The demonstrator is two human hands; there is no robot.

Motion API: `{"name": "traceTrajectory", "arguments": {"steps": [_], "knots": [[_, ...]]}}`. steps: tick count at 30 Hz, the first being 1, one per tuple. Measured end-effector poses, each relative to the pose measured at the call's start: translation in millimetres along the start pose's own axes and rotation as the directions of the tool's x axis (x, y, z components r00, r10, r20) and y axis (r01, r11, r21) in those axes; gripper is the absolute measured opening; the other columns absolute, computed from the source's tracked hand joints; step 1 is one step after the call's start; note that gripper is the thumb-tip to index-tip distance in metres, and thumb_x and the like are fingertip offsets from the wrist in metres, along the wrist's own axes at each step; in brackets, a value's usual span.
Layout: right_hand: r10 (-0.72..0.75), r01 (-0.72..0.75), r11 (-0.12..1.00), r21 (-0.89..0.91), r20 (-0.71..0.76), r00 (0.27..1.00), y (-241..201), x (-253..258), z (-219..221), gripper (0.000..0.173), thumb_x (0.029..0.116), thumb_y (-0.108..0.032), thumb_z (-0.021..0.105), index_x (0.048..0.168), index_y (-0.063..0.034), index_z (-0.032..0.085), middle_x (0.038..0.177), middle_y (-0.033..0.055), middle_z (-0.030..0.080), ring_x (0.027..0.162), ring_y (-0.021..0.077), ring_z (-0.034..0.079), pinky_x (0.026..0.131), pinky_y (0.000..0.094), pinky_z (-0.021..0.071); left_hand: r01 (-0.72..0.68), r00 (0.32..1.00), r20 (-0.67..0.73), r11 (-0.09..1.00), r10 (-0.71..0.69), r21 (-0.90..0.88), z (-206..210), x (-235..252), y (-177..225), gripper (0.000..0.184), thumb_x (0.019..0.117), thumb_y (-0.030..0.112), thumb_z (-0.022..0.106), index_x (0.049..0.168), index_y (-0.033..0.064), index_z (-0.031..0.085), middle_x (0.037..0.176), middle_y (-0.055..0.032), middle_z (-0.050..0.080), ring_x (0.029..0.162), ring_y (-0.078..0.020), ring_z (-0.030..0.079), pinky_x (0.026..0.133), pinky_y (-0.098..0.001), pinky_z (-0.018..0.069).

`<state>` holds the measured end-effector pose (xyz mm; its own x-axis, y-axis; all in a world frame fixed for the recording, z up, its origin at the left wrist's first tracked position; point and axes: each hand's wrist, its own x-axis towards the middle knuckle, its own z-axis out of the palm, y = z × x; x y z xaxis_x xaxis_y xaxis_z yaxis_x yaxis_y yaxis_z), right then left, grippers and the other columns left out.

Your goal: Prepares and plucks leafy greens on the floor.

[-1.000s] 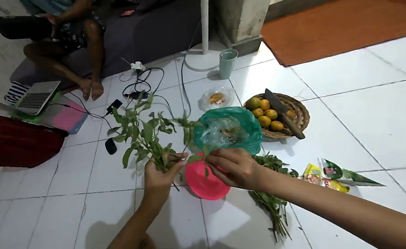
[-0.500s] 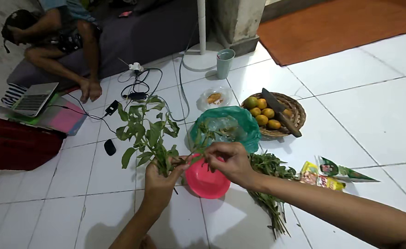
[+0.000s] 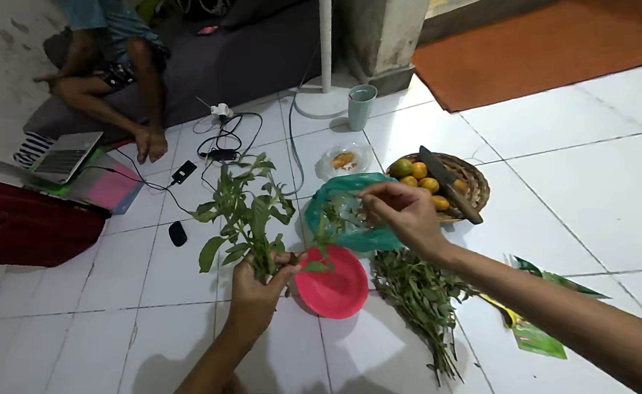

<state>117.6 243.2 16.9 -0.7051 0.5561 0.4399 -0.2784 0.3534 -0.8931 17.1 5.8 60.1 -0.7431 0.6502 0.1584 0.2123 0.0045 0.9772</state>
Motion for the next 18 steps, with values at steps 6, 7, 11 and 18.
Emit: {"name": "traceTrajectory", "arguments": {"steps": [6,7,11,18], "knots": [[-0.605,0.702,0.657,-0.275,0.362,0.709,-34,3,6,0.015,0.0960,-0.009,0.059,0.100,-0.0026,0.071,0.074,0.0117,0.063,0.065,0.0180,0.058,0.061,0.0231,0.0469,-0.020,1.000,0.004,0.999,0.020,0.025,3,2,-5,0.020,0.0829,-0.007,0.072,0.095,0.0060,0.062,0.091,0.0051,0.077,0.089,-0.0036,0.074,0.081,-0.0209,0.0603],[-0.614,0.729,0.608,-0.314,0.395,0.683,-34,1,9,0.015,0.0962,-0.009,0.059,0.102,-0.0027,0.071,0.073,0.0112,0.063,0.063,0.0203,0.058,0.058,0.0257,0.0467,-0.027,1.000,0.005,0.999,0.026,0.023,3,3,-5,0.020,0.0829,-0.007,0.072,0.094,0.0060,0.062,0.091,0.0047,0.077,0.089,-0.0038,0.074,0.081,-0.0211,0.0603],[-0.600,0.734,0.542,-0.410,0.422,0.679,-29,1,14,0.016,0.0966,-0.008,0.059,0.099,-0.0006,0.073,0.071,0.0113,0.063,0.058,0.0220,0.058,0.054,0.0283,0.0468,-0.029,0.999,0.018,0.999,0.029,0.014,4,4,-7,0.020,0.0830,-0.008,0.071,0.094,0.0053,0.062,0.091,0.0042,0.077,0.089,-0.0052,0.074,0.082,-0.0220,0.0604],[-0.608,0.710,0.616,-0.341,0.367,0.704,-21,-2,15,0.015,0.0946,-0.008,0.058,0.087,-0.0015,0.070,0.070,0.0111,0.063,0.061,0.0183,0.057,0.057,0.0246,0.0449,0.012,1.000,0.026,1.000,-0.011,-0.017,6,2,-5,0.022,0.0826,-0.011,0.069,0.094,0.0051,0.060,0.089,0.0036,0.076,0.089,-0.0067,0.075,0.083,-0.0242,0.0613]]}}
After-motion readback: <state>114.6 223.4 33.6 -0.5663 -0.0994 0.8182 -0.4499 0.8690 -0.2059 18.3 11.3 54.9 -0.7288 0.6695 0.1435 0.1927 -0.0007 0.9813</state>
